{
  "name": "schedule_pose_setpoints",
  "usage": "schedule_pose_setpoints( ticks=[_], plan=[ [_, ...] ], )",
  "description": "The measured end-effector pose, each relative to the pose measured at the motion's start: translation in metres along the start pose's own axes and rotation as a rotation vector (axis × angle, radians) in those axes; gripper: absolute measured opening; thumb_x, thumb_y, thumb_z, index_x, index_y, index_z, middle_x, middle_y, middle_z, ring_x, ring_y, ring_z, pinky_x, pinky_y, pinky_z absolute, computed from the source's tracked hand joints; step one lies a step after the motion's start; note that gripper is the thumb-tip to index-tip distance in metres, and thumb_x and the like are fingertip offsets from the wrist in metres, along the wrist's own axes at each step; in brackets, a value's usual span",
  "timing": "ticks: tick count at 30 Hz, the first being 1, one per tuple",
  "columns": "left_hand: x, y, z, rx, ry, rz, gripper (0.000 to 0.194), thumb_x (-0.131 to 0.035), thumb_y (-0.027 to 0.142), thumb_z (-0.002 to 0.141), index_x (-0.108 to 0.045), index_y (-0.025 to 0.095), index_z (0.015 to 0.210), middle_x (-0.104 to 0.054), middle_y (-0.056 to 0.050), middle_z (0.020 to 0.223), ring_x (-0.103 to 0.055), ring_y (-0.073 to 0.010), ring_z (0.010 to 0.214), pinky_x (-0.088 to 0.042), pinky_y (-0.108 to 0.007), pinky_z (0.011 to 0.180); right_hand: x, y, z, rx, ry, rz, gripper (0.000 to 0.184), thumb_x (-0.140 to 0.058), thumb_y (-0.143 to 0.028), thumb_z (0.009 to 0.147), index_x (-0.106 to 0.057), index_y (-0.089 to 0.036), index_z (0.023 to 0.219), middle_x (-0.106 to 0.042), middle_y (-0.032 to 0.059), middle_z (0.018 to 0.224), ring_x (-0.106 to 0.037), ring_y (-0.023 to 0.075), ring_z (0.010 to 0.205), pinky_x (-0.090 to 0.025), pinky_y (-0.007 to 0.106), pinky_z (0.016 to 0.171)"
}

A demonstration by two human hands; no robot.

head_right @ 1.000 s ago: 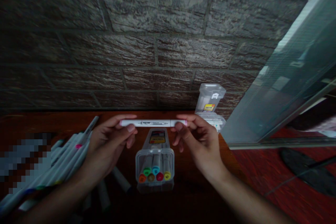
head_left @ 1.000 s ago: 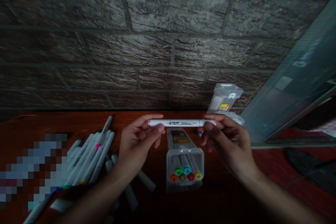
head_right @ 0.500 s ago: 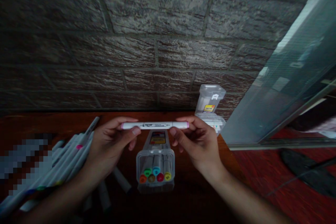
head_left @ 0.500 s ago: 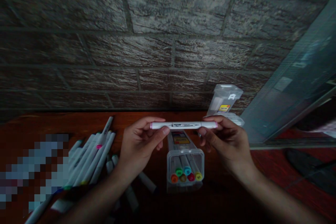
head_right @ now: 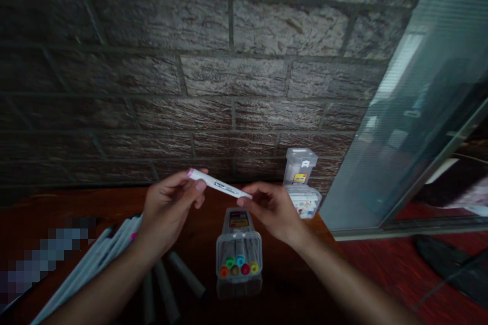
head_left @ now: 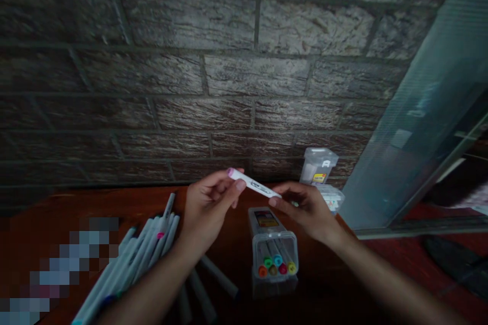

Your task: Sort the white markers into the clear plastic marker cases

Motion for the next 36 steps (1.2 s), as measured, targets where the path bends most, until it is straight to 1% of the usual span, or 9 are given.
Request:
schedule_pose_setpoints(
  ticks=[2,5,9,12,15,21,24,29,36],
  plan=[
    [0.000,0.018,0.012,-0.072,0.009,0.055,0.017,-0.083,0.026,0.088,-0.083,0.022,0.105,-0.071,0.001,0.075,-0.056,-0.0072,0.060,-0.047,-0.017,0.058,-0.009,-0.011,0.016,0.022,-0.079,0.012,0.023,-0.081,-0.039,0.088,-0.082,-0.020,0.101,-0.083,0.0056,0.094,-0.074,0.0196,0.081,-0.057,0.031,0.074],
    [0.004,0.043,0.026,-0.197,0.088,0.149,0.017,-0.082,0.027,0.089,-0.083,0.021,0.105,-0.079,-0.002,0.090,-0.064,-0.0095,0.071,-0.053,-0.019,0.070,-0.019,-0.029,0.040,0.068,-0.136,0.026,0.021,-0.083,-0.036,0.086,-0.082,-0.020,0.099,-0.082,0.0040,0.093,-0.072,0.0183,0.081,-0.055,0.030,0.076],
    [0.009,0.058,0.032,-0.262,0.113,0.322,0.021,-0.077,0.030,0.093,-0.082,0.020,0.110,-0.082,-0.005,0.101,-0.073,-0.0157,0.087,-0.057,-0.023,0.081,-0.033,-0.039,0.054,0.086,-0.189,0.006,0.013,-0.084,-0.030,0.084,-0.079,-0.019,0.089,-0.077,0.0007,0.083,-0.067,0.0151,0.074,-0.050,0.027,0.070],
    [0.012,0.056,0.030,-0.278,0.053,0.463,0.021,-0.075,0.032,0.095,-0.082,0.022,0.113,-0.082,-0.005,0.108,-0.074,-0.0175,0.091,-0.057,-0.024,0.081,-0.041,-0.032,0.052,0.037,-0.262,-0.001,0.012,-0.083,-0.029,0.085,-0.078,-0.018,0.086,-0.075,-0.0003,0.081,-0.065,0.0142,0.074,-0.048,0.026,0.069],
    [0.013,0.050,0.028,-0.268,-0.012,0.530,0.019,-0.073,0.031,0.096,-0.081,0.023,0.111,-0.082,-0.004,0.106,-0.073,-0.0171,0.088,-0.057,-0.024,0.080,-0.045,-0.021,0.047,-0.031,-0.315,0.031,0.015,-0.084,-0.031,0.085,-0.077,-0.018,0.087,-0.074,0.0001,0.082,-0.064,0.0141,0.074,-0.048,0.025,0.067],
    [0.018,0.036,0.032,-0.168,-0.045,0.453,0.020,-0.073,0.031,0.095,-0.079,0.021,0.111,-0.081,-0.006,0.112,-0.074,-0.0193,0.091,-0.058,-0.028,0.085,-0.049,-0.014,0.050,-0.053,-0.345,0.078,0.017,-0.085,-0.033,0.084,-0.078,-0.018,0.087,-0.075,-0.0004,0.081,-0.064,0.0134,0.071,-0.049,0.026,0.068],
    [0.019,0.033,0.032,-0.139,-0.066,0.412,0.017,-0.076,0.029,0.093,-0.079,0.021,0.108,-0.080,-0.006,0.109,-0.073,-0.0197,0.091,-0.057,-0.029,0.084,-0.051,-0.014,0.051,-0.044,-0.365,0.122,0.016,-0.085,-0.033,0.084,-0.078,-0.019,0.086,-0.075,-0.0009,0.080,-0.064,0.0128,0.069,-0.049,0.026,0.068],
    [0.015,0.036,0.028,-0.130,-0.089,0.403,0.023,-0.079,0.024,0.090,-0.079,0.021,0.112,-0.079,-0.004,0.093,-0.070,-0.0180,0.082,-0.056,-0.027,0.077,-0.052,-0.015,0.052,-0.033,-0.381,0.144,0.016,-0.085,-0.033,0.083,-0.078,-0.019,0.086,-0.075,-0.0011,0.080,-0.064,0.0129,0.069,-0.049,0.026,0.068],
    [0.011,0.041,0.026,-0.126,-0.087,0.371,0.018,-0.076,0.021,0.091,-0.081,0.020,0.108,-0.082,-0.004,0.095,-0.074,-0.0180,0.086,-0.059,-0.027,0.080,-0.051,-0.015,0.052,-0.040,-0.381,0.158,0.017,-0.087,-0.032,0.081,-0.079,-0.018,0.086,-0.077,-0.0007,0.081,-0.065,0.0129,0.070,-0.051,0.026,0.068]
  ],
)
Point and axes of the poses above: each hand's wrist, its own z-axis towards the middle knuckle, its own x-axis out of the back of the hand, y = z × x, the point moved 6 cm from there along z, towards the middle knuckle
